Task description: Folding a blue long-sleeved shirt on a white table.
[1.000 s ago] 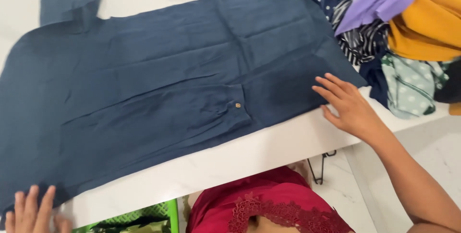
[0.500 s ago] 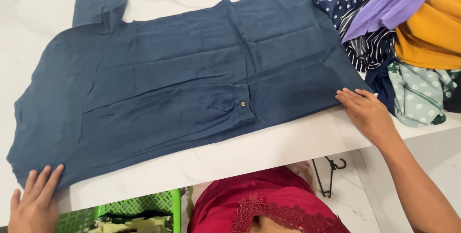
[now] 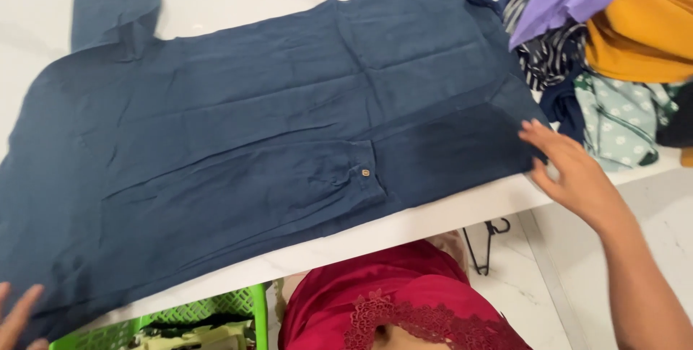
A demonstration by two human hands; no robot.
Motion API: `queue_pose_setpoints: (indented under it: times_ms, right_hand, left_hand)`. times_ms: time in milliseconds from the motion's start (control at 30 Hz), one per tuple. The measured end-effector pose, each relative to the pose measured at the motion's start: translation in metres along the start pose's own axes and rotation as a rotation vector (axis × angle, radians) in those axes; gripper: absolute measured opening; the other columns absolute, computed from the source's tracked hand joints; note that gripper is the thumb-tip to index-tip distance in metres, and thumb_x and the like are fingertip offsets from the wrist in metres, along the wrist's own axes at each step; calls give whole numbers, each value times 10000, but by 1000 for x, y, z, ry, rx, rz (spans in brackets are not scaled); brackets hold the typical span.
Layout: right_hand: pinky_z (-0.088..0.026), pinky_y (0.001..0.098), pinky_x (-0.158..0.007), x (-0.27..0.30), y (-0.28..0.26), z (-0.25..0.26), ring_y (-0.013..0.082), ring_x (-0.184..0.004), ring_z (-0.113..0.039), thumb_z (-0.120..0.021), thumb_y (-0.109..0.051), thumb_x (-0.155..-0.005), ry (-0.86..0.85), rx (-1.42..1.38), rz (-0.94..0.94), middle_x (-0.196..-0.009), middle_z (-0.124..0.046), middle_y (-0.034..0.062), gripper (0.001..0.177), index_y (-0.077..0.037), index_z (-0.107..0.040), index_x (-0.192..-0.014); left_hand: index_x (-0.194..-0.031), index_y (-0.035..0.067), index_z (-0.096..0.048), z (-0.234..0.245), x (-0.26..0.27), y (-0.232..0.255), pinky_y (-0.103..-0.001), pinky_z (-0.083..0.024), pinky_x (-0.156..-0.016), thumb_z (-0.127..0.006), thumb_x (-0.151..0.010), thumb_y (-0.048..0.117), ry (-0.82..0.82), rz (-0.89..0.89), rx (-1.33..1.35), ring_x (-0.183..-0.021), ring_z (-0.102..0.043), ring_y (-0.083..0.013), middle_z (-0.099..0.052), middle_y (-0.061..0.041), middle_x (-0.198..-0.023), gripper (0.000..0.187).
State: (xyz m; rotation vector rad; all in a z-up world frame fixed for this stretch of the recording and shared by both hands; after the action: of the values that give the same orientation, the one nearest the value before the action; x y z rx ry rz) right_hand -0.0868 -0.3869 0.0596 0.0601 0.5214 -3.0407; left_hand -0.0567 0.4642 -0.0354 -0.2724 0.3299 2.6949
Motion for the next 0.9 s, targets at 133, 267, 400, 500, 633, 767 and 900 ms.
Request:
queue_pose_setpoints:
  times_ms: [133, 267, 400, 500, 633, 767, 900]
  right_hand:
    - [-350, 427, -1246, -48, -32, -26, 300, -1469, -477, -588, -33, -987, 174, -86, 266, -1571, -509, 147, 504, -53, -503, -1484]
    - [-171, 448, -1275, -91, -59, -60, 264, -1580, -228, -436, -256, -1081, -24, 47, 418, -1690, -300, 91, 560, -97, -324, -1607]
    - [-148, 472, -1228, -103, 4, -89, 235, -1594, -190, -375, -375, -1084, 8, 224, 273, -1710, -285, 3, 562, -242, -336, -1628]
    - [-199, 537, -1180, -96, 44, -82, 316, -1574, -256, -370, -425, -1080, 99, 246, 56, -1697, -331, 101, 588, -173, -393, -1612]
    - [-196, 573, -1200, -100, 32, -50, 318, -1574, -240, -402, -364, -1085, 82, 211, 9, -1693, -309, 166, 601, -28, -372, -1582]
    - [-302, 515, -1234, -151, -23, -28, 443, -1509, -373, -539, -166, -1086, 211, 74, 417, -1617, -397, 288, 495, 84, -453, -1505]
    - [-265, 466, -1256, -228, -50, -62, 359, -1533, -338, -500, -166, -1101, 118, -52, 503, -1642, -378, 193, 462, -23, -447, -1537]
  left_hand:
    - [-1546, -26, -482, 37, -104, 126, -581, -195, -1325, -477, -973, 117, 101, 112, 266, -1643, -298, -393, -403, -244, -1695, 591]
    - [-1579, 152, -425, 15, -171, 162, -611, -143, -1230, -439, -1019, 329, -92, 16, 106, -1603, -230, -328, -355, -119, -1679, 587]
    - [-1596, 263, -408, -24, -165, 87, -666, -174, -1194, -364, -1043, 412, -155, 68, -80, -1609, -216, -335, -324, -136, -1705, 575]
    - [-1646, 290, -364, -28, -145, 40, -696, -223, -1149, -340, -1048, 462, -138, 202, -233, -1603, -237, -377, -347, -155, -1707, 623]
    - [-1637, 156, -437, -18, -144, 12, -761, -332, -1055, -410, -1069, 386, -84, 240, -231, -1583, -316, -421, -403, -238, -1697, 614]
    - [-1578, -41, -531, 8, -213, 32, -735, -255, -1120, -440, -1151, 270, 29, 71, -96, -1553, -360, -477, -492, -303, -1639, 536]
    - [-1532, 24, -538, -30, -295, 47, -620, -278, -1137, -408, -1135, 277, -22, 3, -34, -1500, -400, -432, -521, -244, -1574, 488]
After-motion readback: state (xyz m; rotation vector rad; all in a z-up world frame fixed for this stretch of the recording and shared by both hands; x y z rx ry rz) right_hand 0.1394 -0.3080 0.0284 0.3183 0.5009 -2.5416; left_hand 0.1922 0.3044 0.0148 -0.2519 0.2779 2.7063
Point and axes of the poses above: each hand's wrist, its own x-axis away from the middle knuckle, its own z-axis out of the back of the hand, y = z × x, the point moved 1 cm from there along -x, towards the middle knuckle
